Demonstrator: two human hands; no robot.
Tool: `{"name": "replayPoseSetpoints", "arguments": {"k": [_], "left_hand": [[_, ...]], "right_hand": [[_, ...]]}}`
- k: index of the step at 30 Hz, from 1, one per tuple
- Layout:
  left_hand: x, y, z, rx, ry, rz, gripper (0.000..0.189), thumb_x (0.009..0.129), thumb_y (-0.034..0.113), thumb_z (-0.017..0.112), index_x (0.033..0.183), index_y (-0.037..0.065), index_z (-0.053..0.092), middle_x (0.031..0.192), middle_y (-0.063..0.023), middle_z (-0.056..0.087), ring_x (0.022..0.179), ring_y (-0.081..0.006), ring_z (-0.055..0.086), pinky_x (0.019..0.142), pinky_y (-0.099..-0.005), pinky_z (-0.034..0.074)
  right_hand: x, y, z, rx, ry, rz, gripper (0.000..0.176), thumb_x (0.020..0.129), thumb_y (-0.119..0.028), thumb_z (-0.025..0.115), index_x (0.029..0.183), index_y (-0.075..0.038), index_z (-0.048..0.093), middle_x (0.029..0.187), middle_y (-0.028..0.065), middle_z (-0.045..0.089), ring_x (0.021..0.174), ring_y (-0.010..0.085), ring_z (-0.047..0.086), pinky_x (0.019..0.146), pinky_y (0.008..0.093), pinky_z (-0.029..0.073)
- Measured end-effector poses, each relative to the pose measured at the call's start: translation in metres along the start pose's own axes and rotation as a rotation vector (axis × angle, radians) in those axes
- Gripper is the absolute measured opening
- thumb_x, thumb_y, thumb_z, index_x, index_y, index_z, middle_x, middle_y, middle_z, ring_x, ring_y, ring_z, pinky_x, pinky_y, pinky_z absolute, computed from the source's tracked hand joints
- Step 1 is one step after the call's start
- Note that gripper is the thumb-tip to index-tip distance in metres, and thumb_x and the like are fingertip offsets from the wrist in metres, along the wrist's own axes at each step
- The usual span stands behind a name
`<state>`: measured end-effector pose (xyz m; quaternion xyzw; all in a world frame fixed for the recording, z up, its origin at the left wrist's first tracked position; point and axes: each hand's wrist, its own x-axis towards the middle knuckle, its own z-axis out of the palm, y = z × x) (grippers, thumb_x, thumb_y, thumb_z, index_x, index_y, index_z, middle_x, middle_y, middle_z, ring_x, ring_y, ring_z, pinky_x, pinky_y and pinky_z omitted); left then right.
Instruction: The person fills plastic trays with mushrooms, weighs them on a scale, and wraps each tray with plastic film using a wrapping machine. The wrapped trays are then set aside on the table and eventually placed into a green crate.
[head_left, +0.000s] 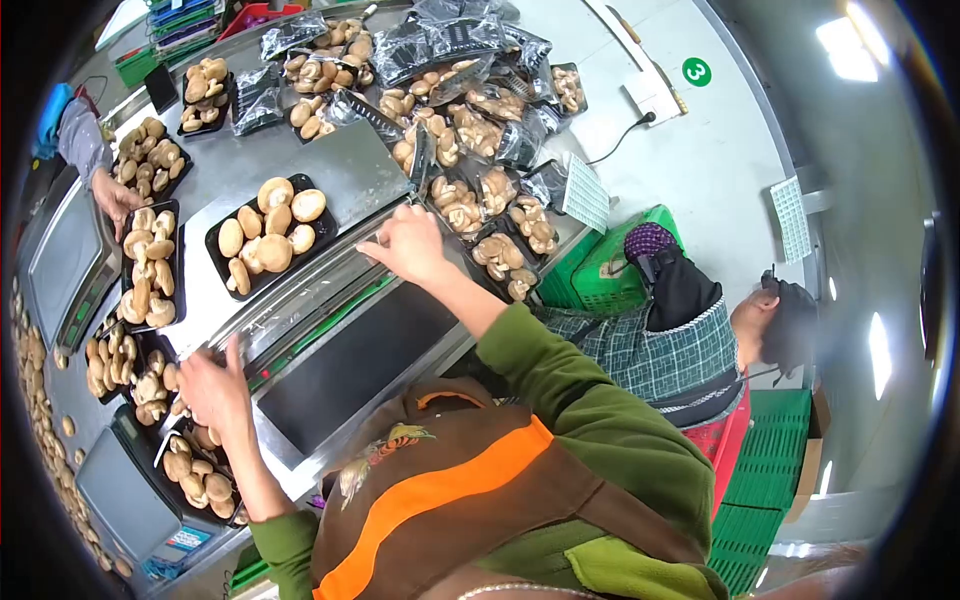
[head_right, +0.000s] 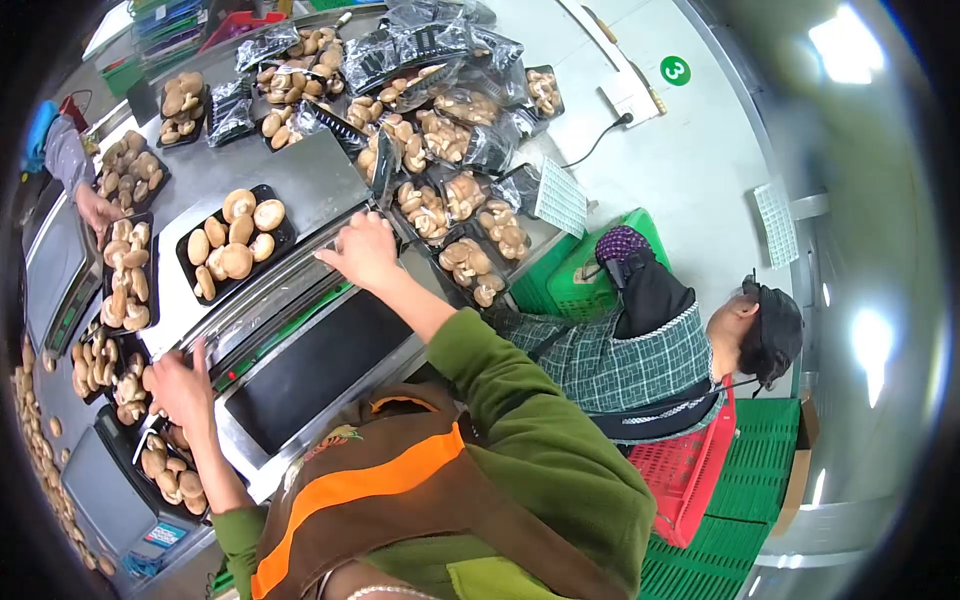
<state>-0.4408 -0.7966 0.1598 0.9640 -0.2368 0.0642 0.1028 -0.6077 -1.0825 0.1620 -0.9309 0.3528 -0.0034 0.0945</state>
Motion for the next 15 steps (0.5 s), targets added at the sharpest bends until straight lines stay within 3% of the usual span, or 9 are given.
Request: {"name": "replayPoseSetpoints", "arguments": {"k": [2, 4, 5, 7, 10, 12, 13, 14, 15], "left_hand": [[0.007, 0.012, -0.010, -0.010, -0.120, 0.009, 0.048, 0.079, 0.050, 0.066, 0.082, 0.002, 0.063, 0.083, -0.0146, 0.061, 0.085, -0.0319, 0.057, 0.077, -0.0417, 0.043], [0.001, 0.006, -0.008, -0.023, 0.002, -0.036, 0.048, 0.079, 0.050, 0.066, 0.079, 0.002, 0.063, 0.083, -0.0144, 0.061, 0.086, -0.0319, 0.057, 0.076, -0.0424, 0.044], [0.000, 0.003, -0.007, -0.018, 0.003, -0.046, 0.048, 0.079, 0.050, 0.066, 0.079, 0.002, 0.063, 0.083, -0.0144, 0.061, 0.086, -0.0319, 0.057, 0.076, -0.0424, 0.044], [-0.007, -0.001, -0.005, 0.073, 0.059, -0.052, 0.046, 0.079, 0.047, 0.067, 0.077, 0.001, 0.063, 0.078, -0.0132, 0.059, 0.079, -0.0314, 0.056, 0.073, -0.0420, 0.044], [-0.004, 0.014, -0.008, -0.035, -0.165, -0.063, 0.047, 0.079, 0.047, 0.067, 0.070, 0.001, 0.064, 0.078, -0.0140, 0.060, 0.082, -0.0322, 0.057, 0.075, -0.0421, 0.044], [-0.004, 0.011, 0.004, -0.074, -0.043, 0.011, 0.042, 0.082, 0.040, 0.066, 0.067, 0.001, 0.063, 0.071, -0.0126, 0.059, 0.072, -0.0304, 0.057, 0.071, -0.0407, 0.045], [-0.003, 0.010, 0.006, -0.366, -0.146, -0.112, 0.040, 0.084, 0.036, 0.065, 0.066, 0.001, 0.061, 0.065, -0.0103, 0.056, 0.064, -0.0271, 0.053, 0.065, -0.0378, 0.044], [0.000, 0.007, 0.010, -0.659, -0.246, -0.232, 0.038, 0.086, 0.032, 0.064, 0.065, 0.001, 0.059, 0.059, -0.0080, 0.054, 0.056, -0.0237, 0.050, 0.060, -0.0349, 0.043], [-0.003, -0.017, 0.034, -1.055, -0.379, -0.316, 0.033, 0.090, 0.027, 0.059, 0.065, 0.006, 0.052, 0.050, -0.0008, 0.043, 0.045, -0.0131, 0.037, 0.046, -0.0268, 0.032]], "right_hand": [[0.006, -0.002, 0.008, 0.091, 0.009, -0.058, 0.034, 0.078, -0.044, 0.066, 0.076, -0.010, 0.072, 0.085, 0.0110, 0.064, 0.092, 0.0295, 0.057, 0.084, 0.0412, 0.043], [0.009, -0.002, 0.009, 0.244, -0.115, 0.111, 0.033, 0.077, -0.041, 0.067, 0.072, -0.008, 0.070, 0.077, 0.0117, 0.067, 0.082, 0.0305, 0.064, 0.074, 0.0428, 0.048], [0.007, 0.000, 0.007, 0.278, -0.062, 0.073, 0.031, 0.077, -0.039, 0.068, 0.071, -0.008, 0.068, 0.070, 0.0117, 0.067, 0.073, 0.0313, 0.066, 0.067, 0.0432, 0.051], [0.009, -0.002, 0.007, 0.306, -0.114, 0.079, 0.031, 0.077, -0.038, 0.068, 0.071, -0.008, 0.068, 0.070, 0.0113, 0.067, 0.073, 0.0307, 0.066, 0.068, 0.0427, 0.051], [0.014, -0.004, 0.010, 0.290, -0.107, 0.074, 0.030, 0.078, -0.035, 0.068, 0.072, -0.006, 0.068, 0.069, 0.0115, 0.067, 0.069, 0.0278, 0.066, 0.066, 0.0394, 0.051], [0.017, -0.001, 0.011, 0.587, -0.180, 0.197, 0.029, 0.079, -0.033, 0.068, 0.075, -0.004, 0.067, 0.070, 0.0106, 0.068, 0.064, 0.0220, 0.066, 0.063, 0.0368, 0.051], [0.018, 0.016, 0.027, 0.635, -0.034, -0.004, 0.026, 0.083, -0.027, 0.065, 0.072, -0.004, 0.061, 0.057, 0.0063, 0.060, 0.049, 0.0157, 0.056, 0.047, 0.0305, 0.045], [0.016, 0.022, 0.023, 0.633, -0.033, -0.004, 0.026, 0.083, -0.027, 0.065, 0.072, -0.004, 0.061, 0.057, 0.0063, 0.060, 0.049, 0.0157, 0.056, 0.047, 0.0305, 0.045], [0.011, 0.032, 0.015, 1.254, -0.429, 0.270, 0.026, 0.086, -0.026, 0.060, 0.069, -0.007, 0.055, 0.053, 0.0027, 0.052, 0.045, 0.0124, 0.048, 0.041, 0.0267, 0.037]]}}
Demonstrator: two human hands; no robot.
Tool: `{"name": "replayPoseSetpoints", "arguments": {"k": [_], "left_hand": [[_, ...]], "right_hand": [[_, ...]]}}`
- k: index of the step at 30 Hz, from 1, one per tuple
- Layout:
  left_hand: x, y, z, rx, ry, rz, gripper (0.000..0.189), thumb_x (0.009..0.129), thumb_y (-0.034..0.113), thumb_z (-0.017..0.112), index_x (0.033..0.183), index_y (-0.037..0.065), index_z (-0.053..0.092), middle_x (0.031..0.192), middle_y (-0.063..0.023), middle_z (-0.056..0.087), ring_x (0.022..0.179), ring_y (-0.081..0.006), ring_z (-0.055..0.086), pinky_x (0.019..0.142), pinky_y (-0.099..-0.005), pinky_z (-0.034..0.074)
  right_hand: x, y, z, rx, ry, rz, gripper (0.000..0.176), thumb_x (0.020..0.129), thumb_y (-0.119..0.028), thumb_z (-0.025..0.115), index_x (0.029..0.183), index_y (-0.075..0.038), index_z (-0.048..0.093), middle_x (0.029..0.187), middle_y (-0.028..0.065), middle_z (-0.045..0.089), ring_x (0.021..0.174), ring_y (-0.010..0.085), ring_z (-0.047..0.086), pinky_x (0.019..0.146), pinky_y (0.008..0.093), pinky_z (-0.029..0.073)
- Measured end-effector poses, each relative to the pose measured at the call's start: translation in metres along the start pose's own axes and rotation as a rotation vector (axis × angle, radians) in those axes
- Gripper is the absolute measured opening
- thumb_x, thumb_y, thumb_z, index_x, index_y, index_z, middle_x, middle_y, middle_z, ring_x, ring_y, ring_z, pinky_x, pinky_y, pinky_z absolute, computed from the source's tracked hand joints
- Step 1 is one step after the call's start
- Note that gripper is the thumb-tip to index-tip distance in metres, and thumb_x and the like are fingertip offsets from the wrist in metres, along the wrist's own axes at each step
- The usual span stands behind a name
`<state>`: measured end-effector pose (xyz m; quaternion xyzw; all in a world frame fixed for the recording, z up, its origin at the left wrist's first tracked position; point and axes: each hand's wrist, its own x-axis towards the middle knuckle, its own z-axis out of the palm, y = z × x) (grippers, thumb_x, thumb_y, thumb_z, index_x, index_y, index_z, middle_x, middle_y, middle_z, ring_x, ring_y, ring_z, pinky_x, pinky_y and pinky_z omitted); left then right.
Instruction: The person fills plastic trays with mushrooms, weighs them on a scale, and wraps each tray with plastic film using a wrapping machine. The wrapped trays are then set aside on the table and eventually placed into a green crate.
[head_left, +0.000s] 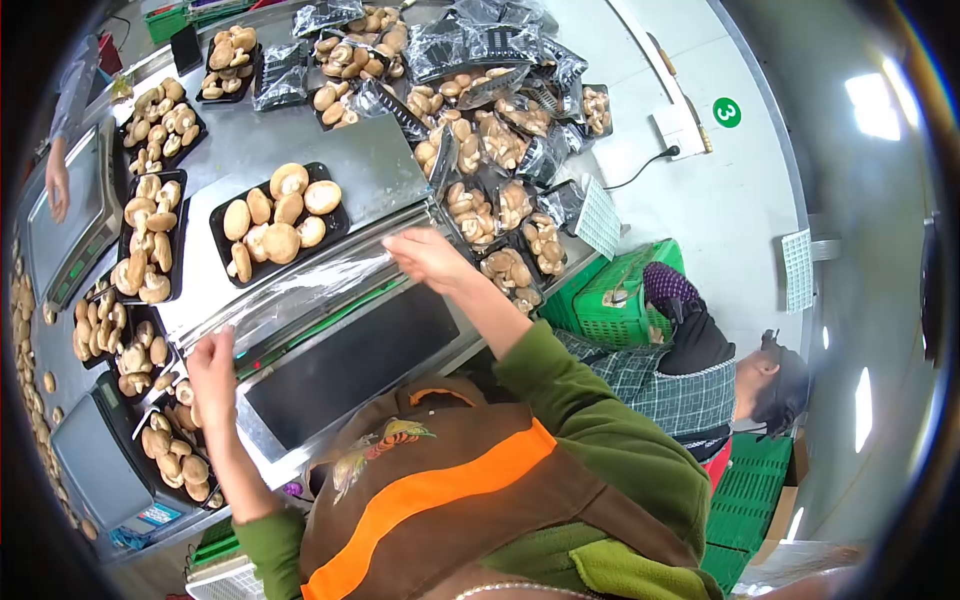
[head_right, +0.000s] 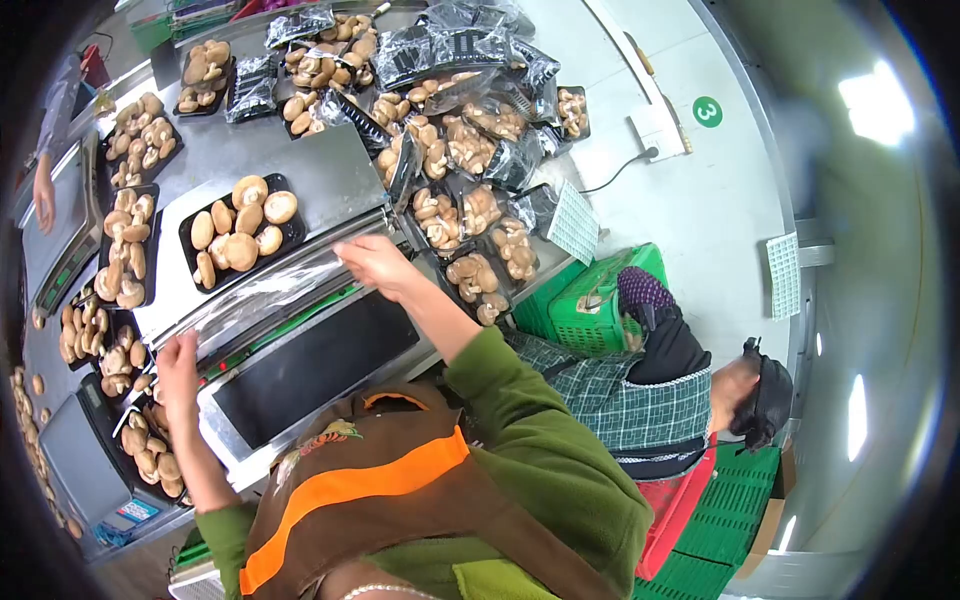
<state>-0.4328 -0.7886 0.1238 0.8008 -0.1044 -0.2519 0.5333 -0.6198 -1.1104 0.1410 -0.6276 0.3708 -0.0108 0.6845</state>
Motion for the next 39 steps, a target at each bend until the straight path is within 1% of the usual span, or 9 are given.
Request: {"name": "replayPoseSetpoints", "arguments": {"k": [3, 5, 7, 9, 11, 15, 21, 25, 39], "left_hand": [[-0.030, 0.060, -0.031, -1.179, -0.593, -0.559, 0.028, 0.096, 0.022, 0.047, 0.070, 0.013, 0.041, 0.052, 0.0062, 0.034, 0.043, -0.0044, 0.025, 0.036, -0.0206, 0.019], [-0.026, 0.087, -0.042, -1.466, -0.587, -0.158, 0.025, 0.098, 0.022, 0.041, 0.075, 0.013, 0.044, 0.060, 0.0043, 0.039, 0.050, -0.0060, 0.035, 0.045, -0.0215, 0.037], [0.017, 0.108, -0.049, -1.355, -0.538, 0.297, 0.025, 0.099, 0.023, 0.037, 0.096, 0.006, 0.054, 0.085, -0.0071, 0.058, 0.081, -0.0142, 0.057, 0.079, -0.0285, 0.049], [0.055, 0.146, -0.009, -0.677, -0.133, 0.609, 0.036, 0.100, 0.022, 0.036, 0.121, -0.001, 0.053, 0.124, -0.0164, 0.055, 0.122, -0.0238, 0.047, 0.108, -0.0349, 0.031], [0.109, 0.123, 0.012, -0.056, -0.102, 0.605, 0.041, 0.099, 0.021, 0.035, 0.129, -0.004, 0.049, 0.138, -0.0173, 0.046, 0.131, -0.0260, 0.040, 0.110, -0.0340, 0.028], [0.134, 0.075, 0.043, 0.650, -0.041, 0.531, 0.041, 0.098, 0.024, 0.039, 0.120, -0.007, 0.055, 0.128, -0.0219, 0.053, 0.122, -0.0331, 0.048, 0.106, -0.0341, 0.034], [0.113, 0.098, 0.042, 0.339, 0.006, 0.322, 0.035, 0.097, 0.031, 0.044, 0.093, 0.000, 0.058, 0.070, -0.0187, 0.058, 0.066, -0.0315, 0.057, 0.066, -0.0392, 0.043], [0.105, 0.064, 0.026, 0.068, 0.024, 0.262, 0.043, 0.096, 0.035, 0.049, 0.099, -0.006, 0.061, 0.065, -0.0001, 0.052, 0.062, -0.0089, 0.046, 0.060, -0.0252, 0.039], [-0.030, 0.051, 0.023, 0.033, -0.022, 0.059, 0.038, 0.099, 0.028, 0.047, 0.073, 0.001, 0.055, 0.061, 0.0033, 0.047, 0.057, -0.0050, 0.038, 0.052, -0.0234, 0.031]], "right_hand": [[-0.037, -0.030, -0.005, 0.859, -0.575, 0.393, 0.031, 0.094, -0.022, 0.044, 0.065, -0.014, 0.040, 0.049, -0.0042, 0.031, 0.040, 0.0056, 0.030, 0.033, 0.0181, 0.018], [-0.027, -0.069, -0.009, 0.996, -0.764, -0.020, 0.035, 0.098, -0.022, 0.034, 0.065, -0.014, 0.044, 0.049, -0.0023, 0.036, 0.041, 0.0097, 0.032, 0.035, 0.0239, 0.025], [0.000, -0.123, -0.004, 0.920, -0.743, -0.411, 0.036, 0.099, -0.027, 0.034, 0.071, -0.009, 0.051, 0.061, 0.0031, 0.053, 0.051, 0.0165, 0.048, 0.050, 0.0290, 0.041], [0.041, -0.157, 0.022, 0.678, -0.308, -0.563, 0.041, 0.098, -0.029, 0.037, 0.105, 0.003, 0.061, 0.104, 0.0196, 0.065, 0.096, 0.0298, 0.064, 0.080, 0.0366, 0.052], [0.109, -0.150, 0.036, 0.270, -0.146, -0.537, 0.042, 0.098, -0.029, 0.036, 0.109, 0.005, 0.059, 0.109, 0.0177, 0.064, 0.100, 0.0280, 0.064, 0.087, 0.0359, 0.050], [0.181, -0.081, 0.048, -0.240, -0.142, -0.360, 0.045, 0.099, -0.030, 0.037, 0.085, 0.003, 0.066, 0.080, 0.0105, 0.069, 0.073, 0.0179, 0.067, 0.067, 0.0285, 0.053], [0.160, -0.086, 0.036, -0.697, -0.143, -0.233, 0.048, 0.096, -0.036, 0.044, 0.081, 0.005, 0.065, 0.079, 0.0148, 0.067, 0.069, 0.0200, 0.066, 0.065, 0.0310, 0.053], [0.124, -0.074, 0.019, -0.324, -0.256, -0.109, 0.045, 0.096, -0.041, 0.046, 0.093, 0.001, 0.063, 0.075, 0.0106, 0.065, 0.067, 0.0183, 0.064, 0.055, 0.0274, 0.050], [-0.055, -0.014, 0.022, 0.195, 0.003, 0.096, 0.031, 0.099, -0.031, 0.045, 0.084, -0.005, 0.056, 0.074, 0.0003, 0.055, 0.047, 0.0053, 0.044, 0.040, 0.0206, 0.034]]}}
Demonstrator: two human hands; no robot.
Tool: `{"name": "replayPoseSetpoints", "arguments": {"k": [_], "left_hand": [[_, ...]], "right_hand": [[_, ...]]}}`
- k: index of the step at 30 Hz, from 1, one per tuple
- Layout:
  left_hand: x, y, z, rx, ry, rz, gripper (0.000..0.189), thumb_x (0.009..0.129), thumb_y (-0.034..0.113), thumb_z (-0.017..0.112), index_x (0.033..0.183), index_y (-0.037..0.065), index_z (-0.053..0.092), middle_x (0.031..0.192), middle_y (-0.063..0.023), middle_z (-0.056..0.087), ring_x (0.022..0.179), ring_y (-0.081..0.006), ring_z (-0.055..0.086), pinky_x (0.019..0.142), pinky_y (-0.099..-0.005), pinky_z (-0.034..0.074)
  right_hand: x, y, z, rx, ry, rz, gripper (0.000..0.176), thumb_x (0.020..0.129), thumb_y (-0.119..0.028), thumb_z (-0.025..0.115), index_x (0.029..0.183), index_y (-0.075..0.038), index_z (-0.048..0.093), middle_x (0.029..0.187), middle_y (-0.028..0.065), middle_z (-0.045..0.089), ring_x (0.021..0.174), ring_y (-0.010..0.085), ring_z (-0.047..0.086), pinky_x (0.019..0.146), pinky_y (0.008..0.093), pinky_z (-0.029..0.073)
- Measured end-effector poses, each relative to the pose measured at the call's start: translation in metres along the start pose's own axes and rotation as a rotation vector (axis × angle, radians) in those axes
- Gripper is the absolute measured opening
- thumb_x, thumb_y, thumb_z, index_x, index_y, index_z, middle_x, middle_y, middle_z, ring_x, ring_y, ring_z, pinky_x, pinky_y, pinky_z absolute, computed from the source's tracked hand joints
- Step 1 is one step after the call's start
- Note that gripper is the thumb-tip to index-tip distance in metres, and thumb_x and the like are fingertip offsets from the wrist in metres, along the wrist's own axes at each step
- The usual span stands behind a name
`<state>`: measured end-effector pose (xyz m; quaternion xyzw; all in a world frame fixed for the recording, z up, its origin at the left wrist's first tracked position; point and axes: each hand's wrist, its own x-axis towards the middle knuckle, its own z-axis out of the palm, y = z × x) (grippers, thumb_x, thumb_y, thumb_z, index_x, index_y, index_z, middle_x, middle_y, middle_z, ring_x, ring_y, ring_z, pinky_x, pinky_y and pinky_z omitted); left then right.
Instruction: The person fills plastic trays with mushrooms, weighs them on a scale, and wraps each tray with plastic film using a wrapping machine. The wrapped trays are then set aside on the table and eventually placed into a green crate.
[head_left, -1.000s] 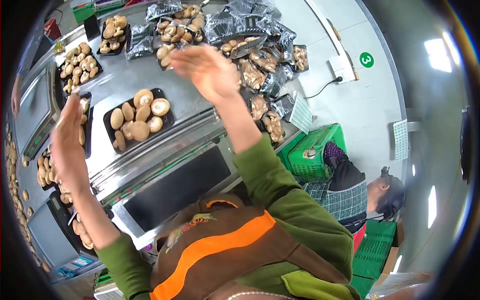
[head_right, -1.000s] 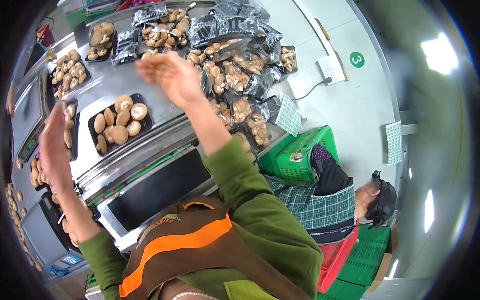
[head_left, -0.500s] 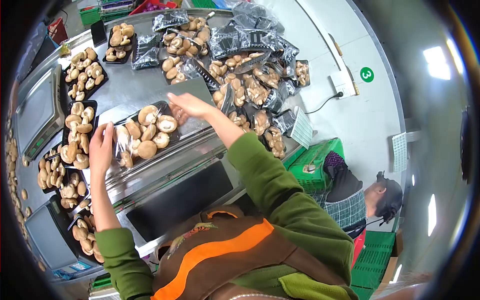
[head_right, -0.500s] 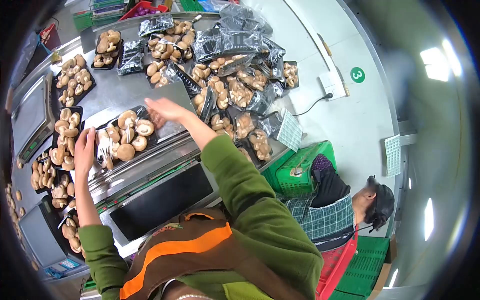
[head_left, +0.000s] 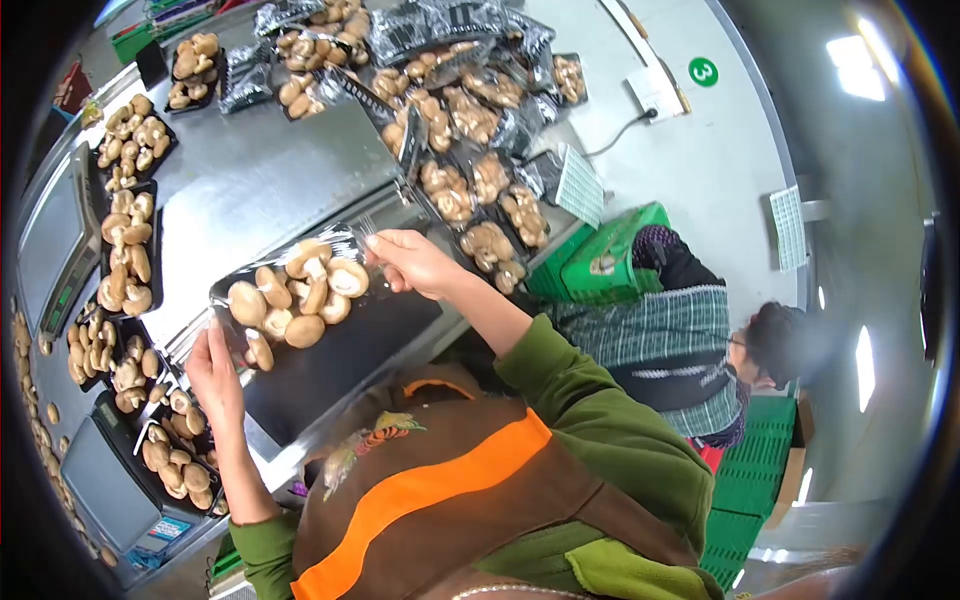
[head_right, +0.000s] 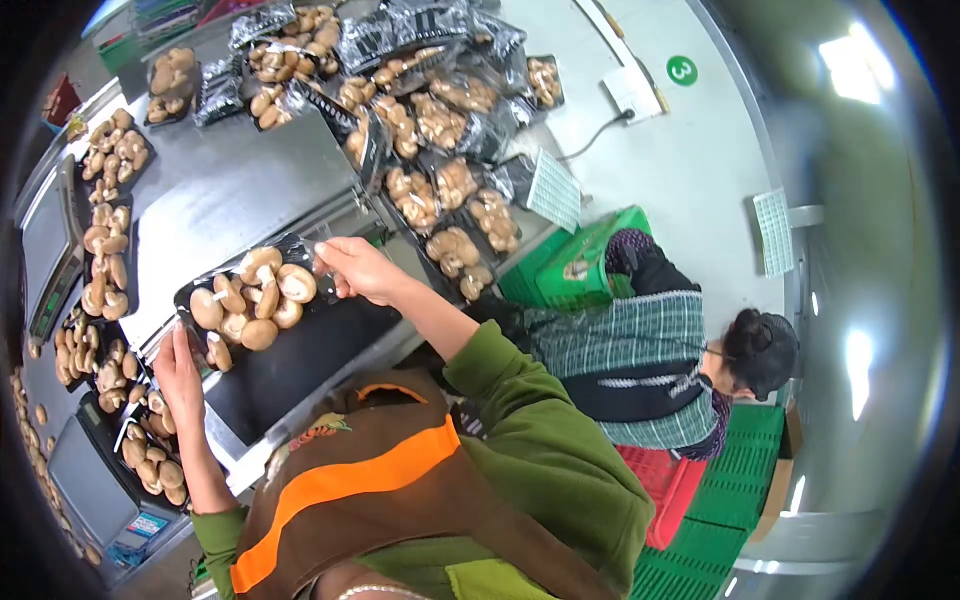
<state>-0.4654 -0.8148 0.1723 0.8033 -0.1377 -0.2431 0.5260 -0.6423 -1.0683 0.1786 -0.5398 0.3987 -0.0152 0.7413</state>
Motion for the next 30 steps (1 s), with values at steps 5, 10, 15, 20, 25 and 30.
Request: {"name": "replayPoseSetpoints", "arguments": {"k": [5, 10, 15, 20, 25, 30], "left_hand": [[-0.029, -0.028, -0.012, 0.111, -0.165, -0.070, 0.040, 0.098, 0.029, 0.048, 0.072, 0.000, 0.050, 0.058, 0.0007, 0.045, 0.056, -0.0072, 0.037, 0.051, -0.0263, 0.033], [-0.052, -0.033, 0.016, 0.186, -0.051, 0.066, 0.039, 0.097, 0.026, 0.051, 0.073, -0.003, 0.045, 0.058, -0.0055, 0.040, 0.058, -0.0116, 0.032, 0.051, -0.0298, 0.033], [-0.052, -0.074, 0.035, 0.456, -0.111, 0.398, 0.031, 0.095, 0.018, 0.055, 0.072, -0.002, 0.049, 0.058, -0.0131, 0.045, 0.052, -0.0228, 0.042, 0.051, -0.0340, 0.038], [-0.030, -0.076, 0.092, 0.754, -0.039, 0.778, 0.022, 0.092, 0.015, 0.054, 0.072, 0.005, 0.053, 0.070, -0.0138, 0.057, 0.063, -0.0328, 0.058, 0.056, -0.0427, 0.047], [-0.029, -0.093, 0.127, 0.217, -0.441, 0.424, 0.015, 0.095, 0.017, 0.050, 0.092, 0.006, 0.059, 0.082, -0.0074, 0.064, 0.072, -0.0240, 0.063, 0.070, -0.0348, 0.050], [-0.053, -0.112, 0.099, -0.667, -0.660, -0.665, 0.030, 0.096, 0.037, 0.047, 0.098, 0.010, 0.060, 0.084, -0.0028, 0.059, 0.076, -0.0153, 0.058, 0.074, -0.0307, 0.052]], "right_hand": [[-0.036, 0.040, -0.007, -0.104, -0.086, 0.120, 0.032, 0.097, -0.032, 0.048, 0.084, -0.005, 0.060, 0.072, 0.0007, 0.060, 0.048, 0.0051, 0.048, 0.040, 0.0186, 0.035], [-0.055, 0.095, 0.001, -0.494, 0.437, -0.286, 0.034, 0.096, -0.030, 0.051, 0.079, -0.002, 0.060, 0.062, 0.0027, 0.060, 0.051, 0.0059, 0.051, 0.048, 0.0255, 0.041], [-0.097, 0.161, -0.046, -0.716, 0.745, -0.374, 0.029, 0.094, -0.023, 0.050, 0.077, 0.001, 0.054, 0.072, 0.0244, 0.057, 0.071, 0.0445, 0.056, 0.059, 0.0460, 0.044], [-0.064, 0.230, -0.048, -0.660, 1.025, -0.247, 0.033, 0.095, -0.032, 0.047, 0.077, -0.004, 0.051, 0.074, 0.0231, 0.059, 0.073, 0.0446, 0.056, 0.060, 0.0492, 0.044], [-0.069, 0.228, 0.016, 0.661, 0.186, -0.470, 0.025, 0.091, -0.028, 0.048, 0.096, -0.007, 0.060, 0.090, -0.0004, 0.061, 0.081, 0.0157, 0.059, 0.075, 0.0315, 0.048], [-0.137, 0.163, 0.048, 0.461, -0.406, -0.309, 0.027, 0.089, -0.028, 0.055, 0.102, -0.005, 0.061, 0.092, 0.0010, 0.062, 0.084, 0.0142, 0.059, 0.075, 0.0312, 0.048]]}}
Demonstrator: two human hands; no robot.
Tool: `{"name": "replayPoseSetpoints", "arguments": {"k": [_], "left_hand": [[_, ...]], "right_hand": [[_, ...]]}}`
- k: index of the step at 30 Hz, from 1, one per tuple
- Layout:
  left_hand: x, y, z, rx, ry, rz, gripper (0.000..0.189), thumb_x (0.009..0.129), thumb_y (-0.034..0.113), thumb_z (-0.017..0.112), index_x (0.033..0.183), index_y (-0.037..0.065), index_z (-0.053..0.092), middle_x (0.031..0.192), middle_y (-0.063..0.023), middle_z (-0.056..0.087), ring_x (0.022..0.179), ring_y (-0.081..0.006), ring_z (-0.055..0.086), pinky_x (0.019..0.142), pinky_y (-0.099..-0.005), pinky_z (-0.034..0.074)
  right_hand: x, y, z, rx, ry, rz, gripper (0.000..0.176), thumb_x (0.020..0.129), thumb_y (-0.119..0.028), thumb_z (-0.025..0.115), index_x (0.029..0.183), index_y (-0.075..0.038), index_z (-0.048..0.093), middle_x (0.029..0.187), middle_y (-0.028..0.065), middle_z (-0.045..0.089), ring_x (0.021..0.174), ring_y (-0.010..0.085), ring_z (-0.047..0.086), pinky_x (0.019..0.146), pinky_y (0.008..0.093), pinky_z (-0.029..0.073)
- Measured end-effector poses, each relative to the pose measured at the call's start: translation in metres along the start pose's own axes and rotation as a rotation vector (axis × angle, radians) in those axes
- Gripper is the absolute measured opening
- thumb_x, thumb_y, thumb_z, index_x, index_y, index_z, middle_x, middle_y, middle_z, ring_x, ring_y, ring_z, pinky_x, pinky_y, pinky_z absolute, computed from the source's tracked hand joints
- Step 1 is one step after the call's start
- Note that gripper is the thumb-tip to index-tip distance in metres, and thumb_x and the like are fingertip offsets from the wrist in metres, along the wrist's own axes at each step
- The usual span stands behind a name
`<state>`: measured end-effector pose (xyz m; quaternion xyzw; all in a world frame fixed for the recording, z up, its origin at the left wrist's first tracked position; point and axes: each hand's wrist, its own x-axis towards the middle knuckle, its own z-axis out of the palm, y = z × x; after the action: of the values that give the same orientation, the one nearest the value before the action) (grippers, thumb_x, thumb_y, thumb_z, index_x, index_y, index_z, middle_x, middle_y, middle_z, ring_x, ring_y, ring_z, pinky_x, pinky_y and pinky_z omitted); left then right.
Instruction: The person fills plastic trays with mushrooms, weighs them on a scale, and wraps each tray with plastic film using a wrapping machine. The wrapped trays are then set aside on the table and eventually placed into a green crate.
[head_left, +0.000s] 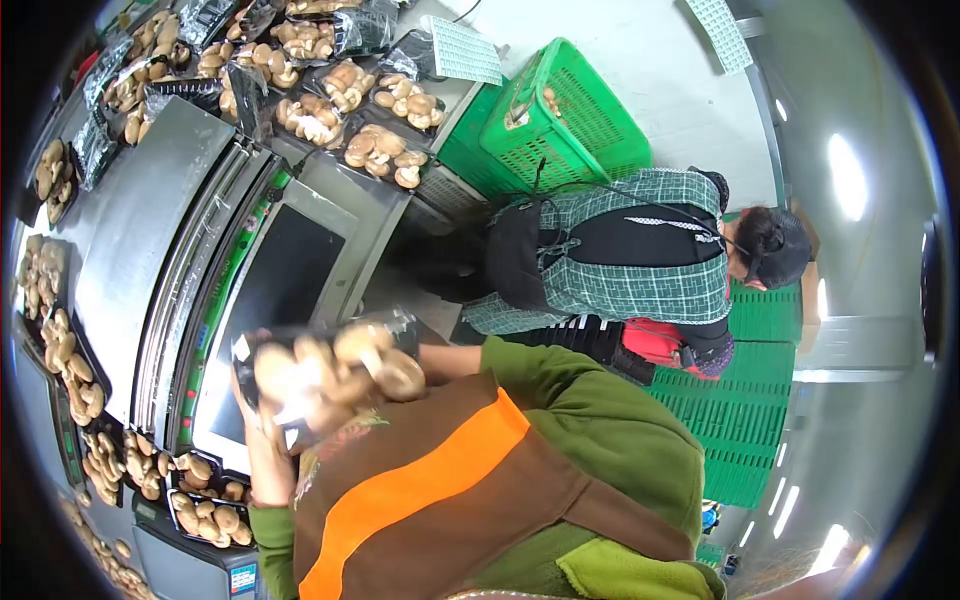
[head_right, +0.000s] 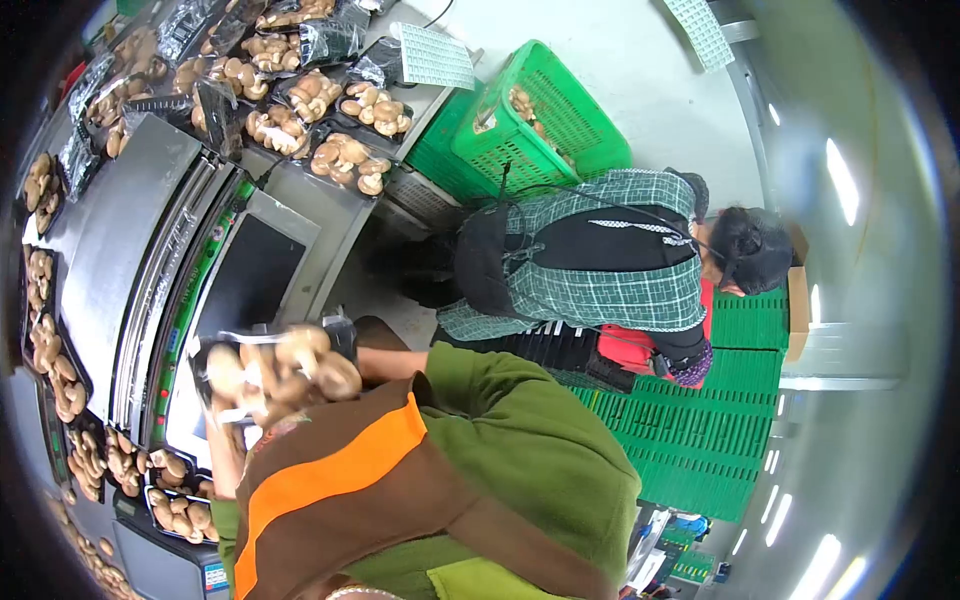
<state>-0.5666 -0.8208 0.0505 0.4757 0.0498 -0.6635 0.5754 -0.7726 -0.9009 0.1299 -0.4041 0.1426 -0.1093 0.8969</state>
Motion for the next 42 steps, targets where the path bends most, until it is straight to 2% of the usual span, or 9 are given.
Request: {"name": "replayPoseSetpoints", "arguments": {"k": [3, 5, 8, 13, 18, 22, 31, 38, 42], "left_hand": [[-0.065, 0.034, 0.115, -0.360, -1.155, 0.410, 0.034, 0.081, 0.027, 0.069, 0.098, 0.008, 0.046, 0.089, -0.0005, 0.043, 0.080, -0.0142, 0.041, 0.081, -0.0241, 0.037], [-0.114, 0.028, 0.108, -0.028, -0.768, 0.504, 0.052, 0.078, 0.033, 0.075, 0.112, 0.004, 0.048, 0.097, -0.0028, 0.049, 0.078, -0.0147, 0.043, 0.078, -0.0262, 0.041], [-0.134, 0.057, 0.110, -0.575, -0.703, -0.631, 0.080, 0.081, 0.024, 0.074, 0.140, -0.004, 0.027, 0.125, -0.0207, 0.047, 0.071, -0.0098, 0.048, 0.047, -0.0148, 0.042], [-0.117, 0.055, 0.094, -0.313, -0.601, -0.518, 0.070, 0.086, 0.028, 0.066, 0.138, -0.004, 0.032, 0.127, -0.0231, 0.048, 0.087, -0.0175, 0.053, 0.066, -0.0228, 0.043], [-0.078, 0.042, 0.098, -0.203, -0.450, -0.333, 0.061, 0.091, 0.031, 0.059, 0.136, -0.003, 0.037, 0.129, -0.0254, 0.049, 0.103, -0.0253, 0.057, 0.085, -0.0309, 0.045], [-0.076, 0.060, 0.089, 0.031, -0.306, -0.021, 0.053, 0.095, 0.034, 0.053, 0.132, -0.003, 0.043, 0.123, -0.0209, 0.055, 0.106, -0.0236, 0.059, 0.090, -0.0323, 0.046], [-0.092, 0.165, -0.008, 0.990, 1.109, 1.214, 0.078, 0.071, 0.025, 0.079, 0.135, 0.004, 0.040, 0.134, -0.0210, 0.040, 0.127, -0.0355, 0.036, 0.105, -0.0458, 0.028], [-0.053, 0.249, -0.094, 1.277, 1.399, 0.899, 0.120, 0.052, 0.057, 0.082, 0.143, 0.003, 0.027, 0.138, -0.0304, 0.035, 0.129, -0.0423, 0.032, 0.106, -0.0497, 0.026], [-0.042, 0.261, -0.099, 1.312, 1.256, 0.809, 0.106, 0.056, 0.056, 0.081, 0.135, 0.000, 0.039, 0.129, -0.0257, 0.046, 0.121, -0.0395, 0.043, 0.101, -0.0453, 0.034]], "right_hand": [[0.001, -0.046, 0.022, -0.221, -0.092, 0.238, 0.030, 0.087, -0.028, 0.059, 0.105, -0.004, 0.061, 0.093, 0.0019, 0.063, 0.086, 0.0133, 0.059, 0.075, 0.0309, 0.048], [-0.006, -0.058, 0.012, -0.539, 0.065, 0.323, 0.033, 0.088, -0.031, 0.059, 0.106, -0.003, 0.060, 0.092, 0.0035, 0.064, 0.087, 0.0127, 0.059, 0.075, 0.0278, 0.047], [-0.027, -0.082, -0.008, -0.219, 0.488, 0.090, 0.039, 0.094, -0.035, 0.052, 0.111, -0.001, 0.059, 0.110, 0.0084, 0.061, 0.096, 0.0182, 0.060, 0.082, 0.0314, 0.047], [-0.044, -0.134, 0.023, -0.715, 0.070, -0.155, 0.046, 0.084, -0.024, 0.068, 0.123, 0.000, 0.057, 0.114, 0.0109, 0.063, 0.103, 0.0206, 0.060, 0.091, 0.0320, 0.045], [0.000, -0.093, -0.045, -0.122, 0.712, -0.012, 0.034, 0.096, -0.033, 0.052, 0.098, -0.001, 0.065, 0.092, 0.0014, 0.066, 0.088, 0.0107, 0.061, 0.078, 0.0257, 0.048], [0.048, -0.132, -0.111, 0.239, 0.887, -0.566, 0.050, 0.095, -0.046, 0.048, 0.119, -0.002, 0.053, 0.112, 0.0103, 0.061, 0.097, 0.0192, 0.061, 0.083, 0.0322, 0.051], [0.262, -0.120, 0.016, -0.367, 0.365, 0.004, 0.032, 0.095, -0.029, 0.054, 0.113, -0.003, 0.058, 0.095, 0.0090, 0.067, 0.082, 0.0151, 0.065, 0.066, 0.0263, 0.052], [0.505, -0.027, 0.124, -1.489, -0.194, -0.830, 0.055, 0.077, -0.056, 0.062, 0.112, -0.013, 0.066, 0.120, 0.0138, 0.058, 0.113, 0.0318, 0.052, 0.098, 0.0462, 0.038], [0.520, -0.014, 0.115, -1.649, -0.511, -0.426, 0.057, 0.074, -0.063, 0.059, 0.108, -0.017, 0.068, 0.122, 0.0113, 0.056, 0.116, 0.0330, 0.048, 0.099, 0.0423, 0.037]]}}
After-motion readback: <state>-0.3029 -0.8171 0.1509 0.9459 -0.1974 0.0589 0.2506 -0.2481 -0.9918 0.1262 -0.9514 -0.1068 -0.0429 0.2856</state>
